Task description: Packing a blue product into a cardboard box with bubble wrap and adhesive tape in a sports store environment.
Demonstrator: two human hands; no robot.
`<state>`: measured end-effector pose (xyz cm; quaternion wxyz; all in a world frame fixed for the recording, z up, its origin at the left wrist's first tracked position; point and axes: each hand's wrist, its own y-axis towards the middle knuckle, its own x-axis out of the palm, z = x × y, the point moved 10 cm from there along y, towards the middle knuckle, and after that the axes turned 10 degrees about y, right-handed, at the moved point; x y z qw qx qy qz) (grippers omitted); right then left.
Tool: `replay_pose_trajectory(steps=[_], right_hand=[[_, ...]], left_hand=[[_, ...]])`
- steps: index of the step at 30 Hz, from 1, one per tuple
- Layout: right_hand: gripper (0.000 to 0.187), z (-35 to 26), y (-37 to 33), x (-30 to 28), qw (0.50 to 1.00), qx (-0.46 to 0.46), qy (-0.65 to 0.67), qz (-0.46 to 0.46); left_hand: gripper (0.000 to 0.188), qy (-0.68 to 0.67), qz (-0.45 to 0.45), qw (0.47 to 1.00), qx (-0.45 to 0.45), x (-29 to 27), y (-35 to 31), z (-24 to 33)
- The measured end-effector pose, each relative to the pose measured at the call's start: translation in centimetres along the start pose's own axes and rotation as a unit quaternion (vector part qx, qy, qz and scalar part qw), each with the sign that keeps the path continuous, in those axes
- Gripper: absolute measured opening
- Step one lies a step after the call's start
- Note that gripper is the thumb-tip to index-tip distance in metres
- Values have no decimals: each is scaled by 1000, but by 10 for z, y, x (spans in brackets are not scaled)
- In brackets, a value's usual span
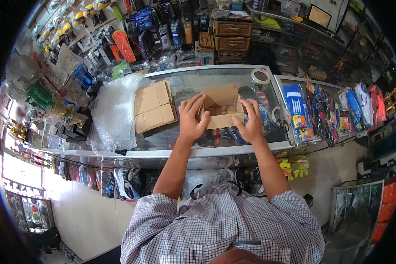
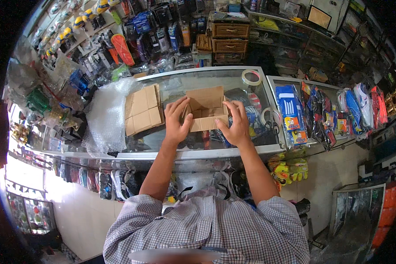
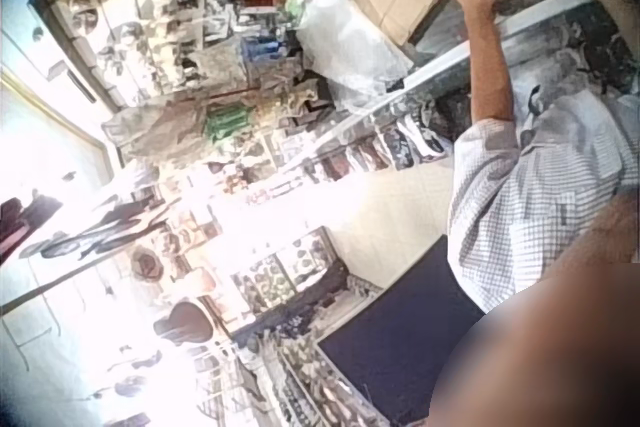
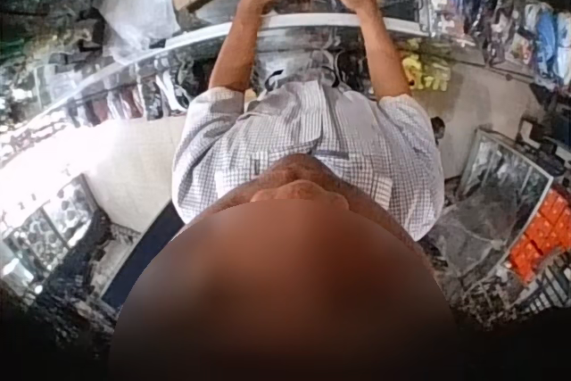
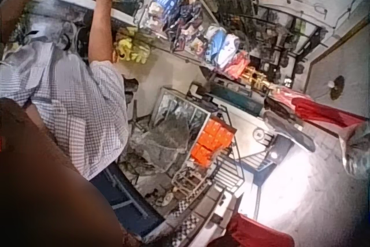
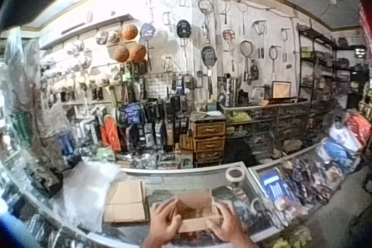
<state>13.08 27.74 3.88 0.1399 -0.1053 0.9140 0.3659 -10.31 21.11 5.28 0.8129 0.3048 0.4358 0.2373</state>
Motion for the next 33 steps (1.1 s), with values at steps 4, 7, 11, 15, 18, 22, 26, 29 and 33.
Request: replay_pose_trajectory(steps=[4,7,11,15,18,22,26,29,33], right_hand=[[63,-14,0,-7,996,-35,-81,28],[64,-16,-1,-18,994,-45,-78,62],[64,-22,-4,-37,989,-61,-82,107],[57,-37,-12,-65,988,-64,-51,134],[45,-49,-16,-99,983,-48,-30,173],[37,-39,-36,-154,974,19,-67,217],[31,-16,-64,-209,962,51,-85,255],[30,0,-82,-236,956,108,-98,255],[34,32,-97,-257,953,177,-56,241]], left_hand=[[44,29,80,996,6,-25,0,6],[41,66,129,989,17,-46,8,30],[37,49,160,984,65,-62,22,85],[32,-22,118,986,116,-43,30,139],[30,-79,92,983,140,-14,33,176],[28,-155,8,976,152,48,31,220],[29,-196,-81,965,152,115,26,257],[33,-208,-146,957,140,166,18,270],[46,-133,-204,961,134,222,14,277]])
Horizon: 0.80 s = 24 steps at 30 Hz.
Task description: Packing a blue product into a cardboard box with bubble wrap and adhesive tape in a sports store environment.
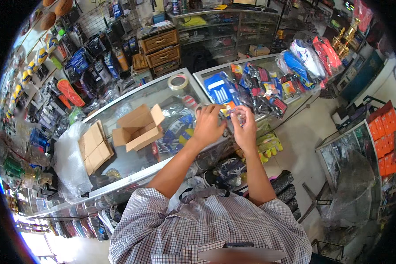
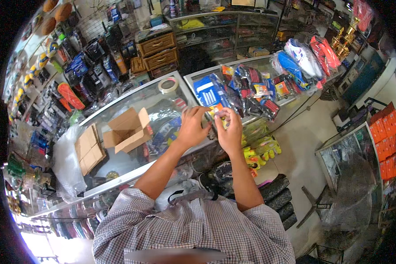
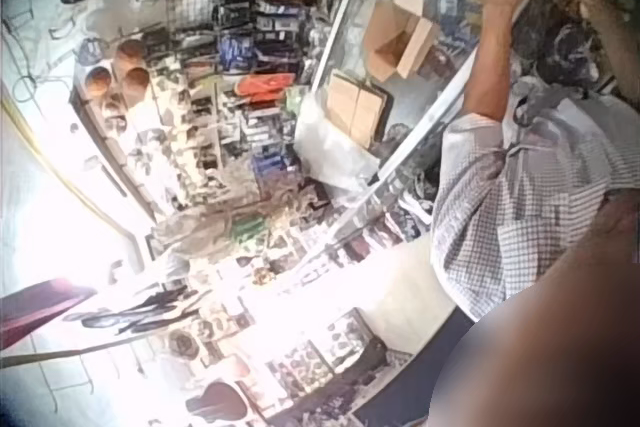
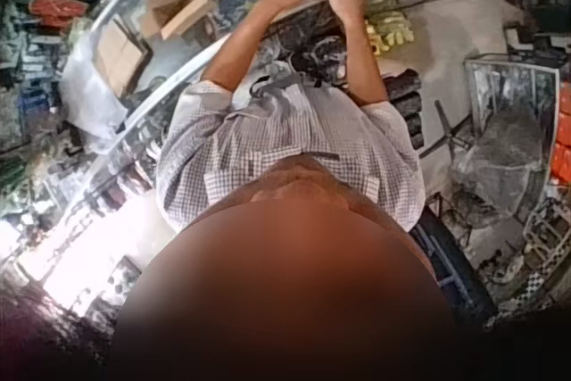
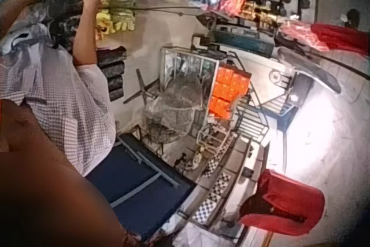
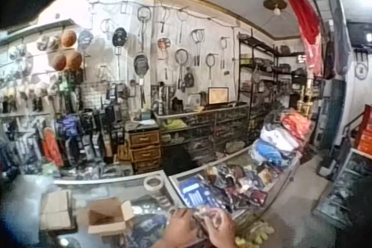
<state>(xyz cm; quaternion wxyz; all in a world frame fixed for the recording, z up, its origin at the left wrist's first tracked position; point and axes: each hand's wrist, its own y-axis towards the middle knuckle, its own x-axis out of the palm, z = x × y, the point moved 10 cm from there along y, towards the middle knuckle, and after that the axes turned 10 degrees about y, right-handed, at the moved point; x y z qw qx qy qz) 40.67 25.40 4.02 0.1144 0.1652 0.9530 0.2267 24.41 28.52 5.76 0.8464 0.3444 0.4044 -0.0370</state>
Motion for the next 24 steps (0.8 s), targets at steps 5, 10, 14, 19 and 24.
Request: replay_pose_trajectory(steps=[5,10,14,19,24], right_hand=[[56,38,14,-1,995,15,-80,-61],[72,38,32,8,963,-59,-241,-108],[76,40,36,21,947,-36,-289,-136],[61,47,40,25,943,-40,-302,-132],[47,46,44,18,971,-67,-215,-82]], left_hand=[[68,138,-60,988,-27,41,16,-13],[85,248,-185,948,-71,62,30,-20],[86,259,-218,939,-59,77,35,-24],[85,247,-221,941,-68,82,38,-21],[85,236,-143,959,-63,78,34,-24]])
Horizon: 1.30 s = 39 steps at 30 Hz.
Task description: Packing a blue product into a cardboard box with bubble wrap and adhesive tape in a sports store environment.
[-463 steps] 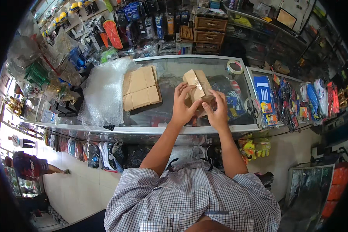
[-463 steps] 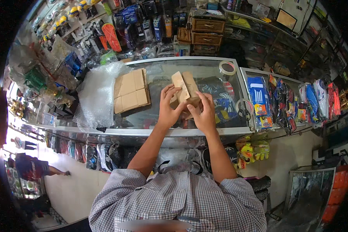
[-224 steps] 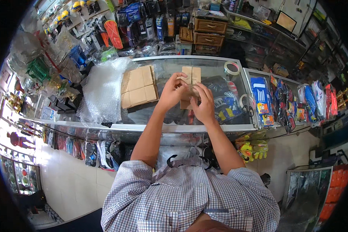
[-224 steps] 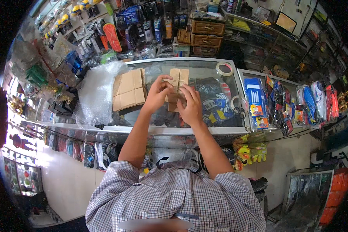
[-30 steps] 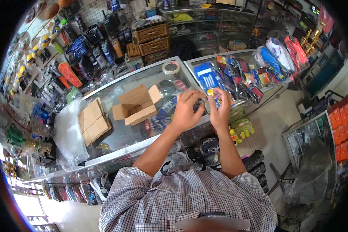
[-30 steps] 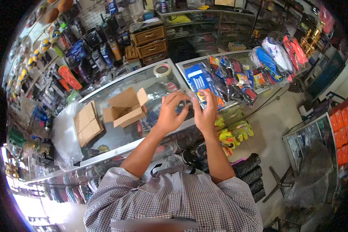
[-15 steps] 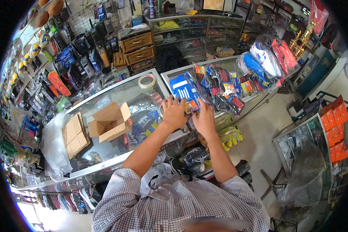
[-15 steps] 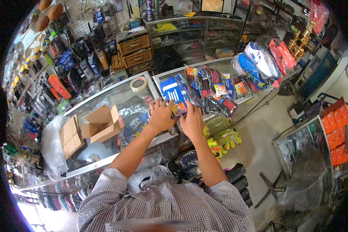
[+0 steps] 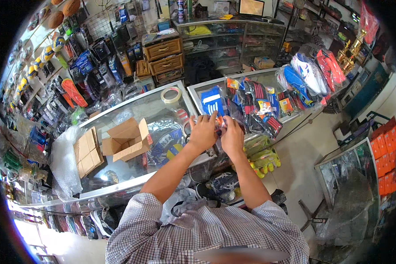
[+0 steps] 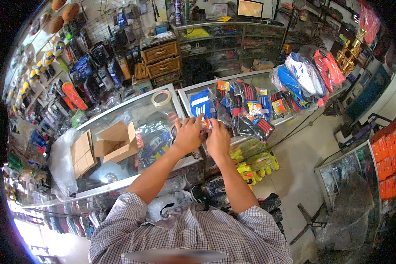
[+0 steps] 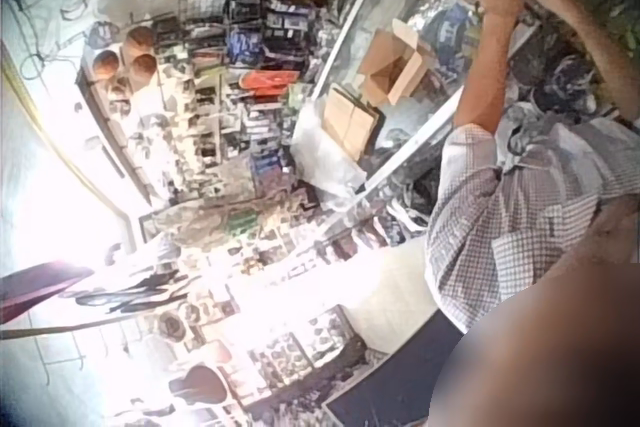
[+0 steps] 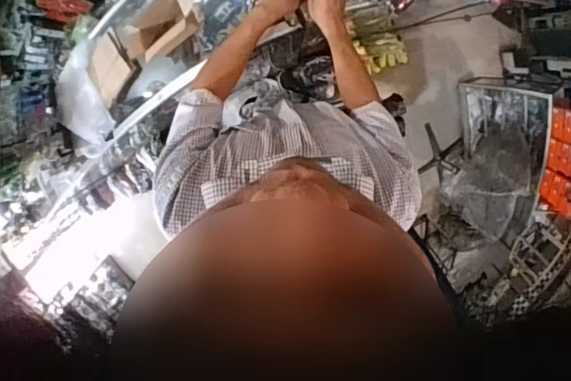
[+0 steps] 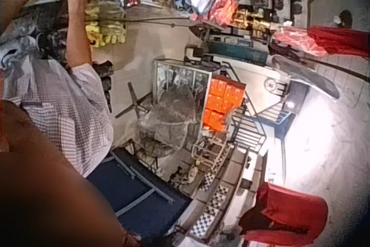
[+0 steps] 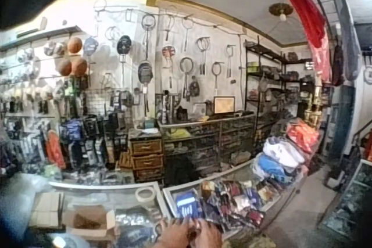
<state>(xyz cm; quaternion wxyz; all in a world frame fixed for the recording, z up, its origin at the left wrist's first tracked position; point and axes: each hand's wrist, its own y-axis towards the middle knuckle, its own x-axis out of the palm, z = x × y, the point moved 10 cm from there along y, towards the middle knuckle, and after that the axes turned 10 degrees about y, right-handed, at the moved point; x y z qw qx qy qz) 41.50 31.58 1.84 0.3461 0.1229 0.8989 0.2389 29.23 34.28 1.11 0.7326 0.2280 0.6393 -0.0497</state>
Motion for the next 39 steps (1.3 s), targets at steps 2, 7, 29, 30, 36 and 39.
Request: replay_pose_trajectory(steps=[2,7,29,30,36,39], right_hand=[[43,-5,4,-7,999,-2,30,16],[29,-34,17,-28,983,-24,171,54],[29,-146,-19,-87,886,31,445,124],[29,-147,-21,-86,887,32,444,125],[43,-186,-28,-91,959,-82,228,147],[50,-177,-32,-54,929,10,367,49]], left_hand=[[84,-38,86,996,-4,-22,-3,-2],[80,-204,190,960,-34,-60,-4,-18],[93,-511,133,846,73,-148,-70,-50],[91,-528,125,837,68,-147,-73,-51],[81,-652,98,751,33,-145,-96,-66],[75,-699,99,708,18,-147,-111,-76]])
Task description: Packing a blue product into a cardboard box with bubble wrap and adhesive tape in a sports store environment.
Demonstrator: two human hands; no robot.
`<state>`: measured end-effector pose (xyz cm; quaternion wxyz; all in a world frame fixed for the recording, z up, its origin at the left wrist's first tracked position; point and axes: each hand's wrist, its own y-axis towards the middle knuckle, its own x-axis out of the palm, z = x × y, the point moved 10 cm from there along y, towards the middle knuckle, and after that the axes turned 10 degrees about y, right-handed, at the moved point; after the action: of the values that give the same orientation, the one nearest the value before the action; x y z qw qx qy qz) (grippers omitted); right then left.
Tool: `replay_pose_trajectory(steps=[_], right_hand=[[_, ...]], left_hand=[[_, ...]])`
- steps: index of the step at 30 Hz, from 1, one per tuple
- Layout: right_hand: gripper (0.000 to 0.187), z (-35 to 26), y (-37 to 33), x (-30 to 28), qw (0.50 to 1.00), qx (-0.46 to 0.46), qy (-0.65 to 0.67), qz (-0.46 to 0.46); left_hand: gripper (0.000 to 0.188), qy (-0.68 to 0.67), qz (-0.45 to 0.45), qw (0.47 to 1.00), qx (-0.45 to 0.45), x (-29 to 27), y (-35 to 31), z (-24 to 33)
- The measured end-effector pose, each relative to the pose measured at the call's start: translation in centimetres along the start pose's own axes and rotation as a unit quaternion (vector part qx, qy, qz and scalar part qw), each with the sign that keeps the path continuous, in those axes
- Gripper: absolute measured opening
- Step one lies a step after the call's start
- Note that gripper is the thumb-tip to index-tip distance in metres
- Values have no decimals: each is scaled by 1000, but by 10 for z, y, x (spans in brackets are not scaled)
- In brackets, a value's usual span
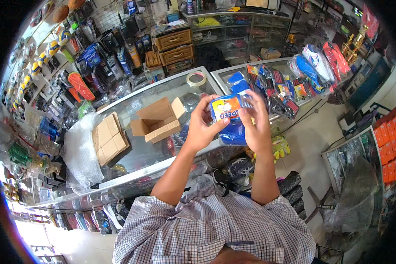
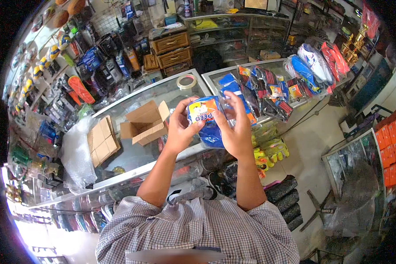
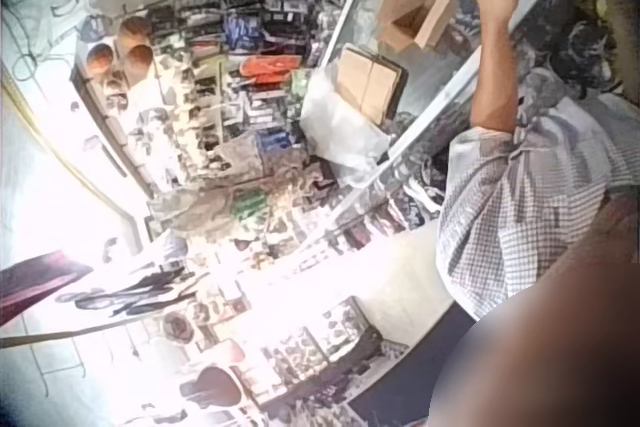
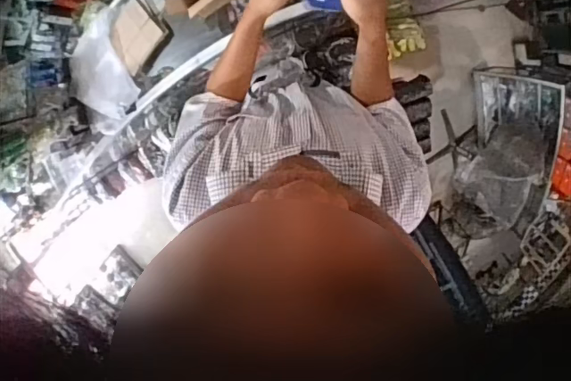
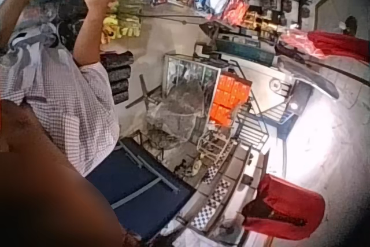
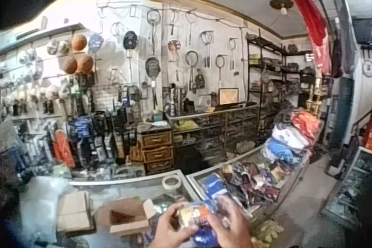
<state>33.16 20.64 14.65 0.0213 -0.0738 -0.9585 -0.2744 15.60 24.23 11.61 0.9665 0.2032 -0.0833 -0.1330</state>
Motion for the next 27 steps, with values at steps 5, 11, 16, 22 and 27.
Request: replay_pose_trajectory(steps=[5,11,16,22,27], right_hand=[[54,37,-18,47,973,169,127,-88],[57,44,-24,88,974,150,97,-139],[52,50,-37,127,939,224,186,-182],[52,72,-52,158,926,228,193,-230],[54,62,-58,175,879,291,315,-209]], left_hand=[[69,4,45,999,-11,-36,-23,11],[63,79,89,993,-15,-76,-49,22],[50,97,134,985,-42,-109,-70,26],[37,165,142,974,60,-139,-83,43],[35,155,128,977,68,-153,-97,50]])
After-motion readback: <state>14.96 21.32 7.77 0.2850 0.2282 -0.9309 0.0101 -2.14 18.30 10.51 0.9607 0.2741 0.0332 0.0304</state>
